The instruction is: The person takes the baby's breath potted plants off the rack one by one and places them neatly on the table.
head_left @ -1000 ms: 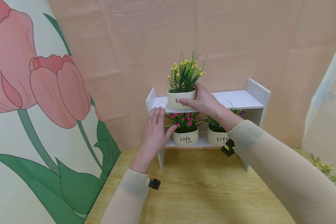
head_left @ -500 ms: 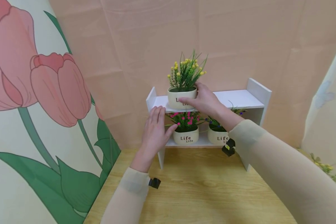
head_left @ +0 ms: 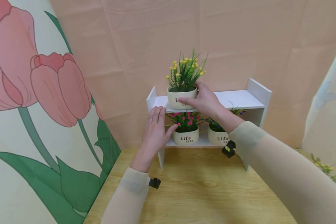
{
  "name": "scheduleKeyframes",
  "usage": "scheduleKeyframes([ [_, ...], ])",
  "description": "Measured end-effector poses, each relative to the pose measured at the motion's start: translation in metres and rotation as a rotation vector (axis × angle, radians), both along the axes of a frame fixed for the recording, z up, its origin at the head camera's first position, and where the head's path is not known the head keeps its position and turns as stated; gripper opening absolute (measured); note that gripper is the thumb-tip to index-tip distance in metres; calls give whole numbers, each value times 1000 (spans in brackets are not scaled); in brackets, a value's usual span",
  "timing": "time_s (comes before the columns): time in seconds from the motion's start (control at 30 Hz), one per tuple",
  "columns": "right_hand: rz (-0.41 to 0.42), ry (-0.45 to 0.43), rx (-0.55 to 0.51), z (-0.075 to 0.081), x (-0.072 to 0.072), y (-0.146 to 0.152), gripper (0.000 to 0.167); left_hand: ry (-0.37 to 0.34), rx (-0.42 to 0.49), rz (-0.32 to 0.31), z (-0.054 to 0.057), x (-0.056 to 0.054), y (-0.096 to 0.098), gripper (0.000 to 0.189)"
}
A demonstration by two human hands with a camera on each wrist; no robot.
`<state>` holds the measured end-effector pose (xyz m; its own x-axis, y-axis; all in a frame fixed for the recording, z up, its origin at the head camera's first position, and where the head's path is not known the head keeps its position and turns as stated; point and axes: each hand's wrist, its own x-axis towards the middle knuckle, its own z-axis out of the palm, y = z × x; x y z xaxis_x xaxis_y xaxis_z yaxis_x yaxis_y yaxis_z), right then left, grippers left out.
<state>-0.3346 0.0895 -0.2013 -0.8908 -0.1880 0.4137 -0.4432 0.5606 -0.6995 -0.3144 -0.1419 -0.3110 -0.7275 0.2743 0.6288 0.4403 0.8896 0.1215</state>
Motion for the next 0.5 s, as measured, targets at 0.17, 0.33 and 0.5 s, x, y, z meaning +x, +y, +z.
scheduleKeyframes([
  [0.17,-4,5,-11,2,4,1,91,1,13,-9,-1,-1,1,88],
  [0.33,-1,6,-39,6,10,2,92,4,24,-14,-1,-2,1,88],
  [0.5,6,25,-64,10,15,6,90,22,27,-18,-2,-2,1,87],
])
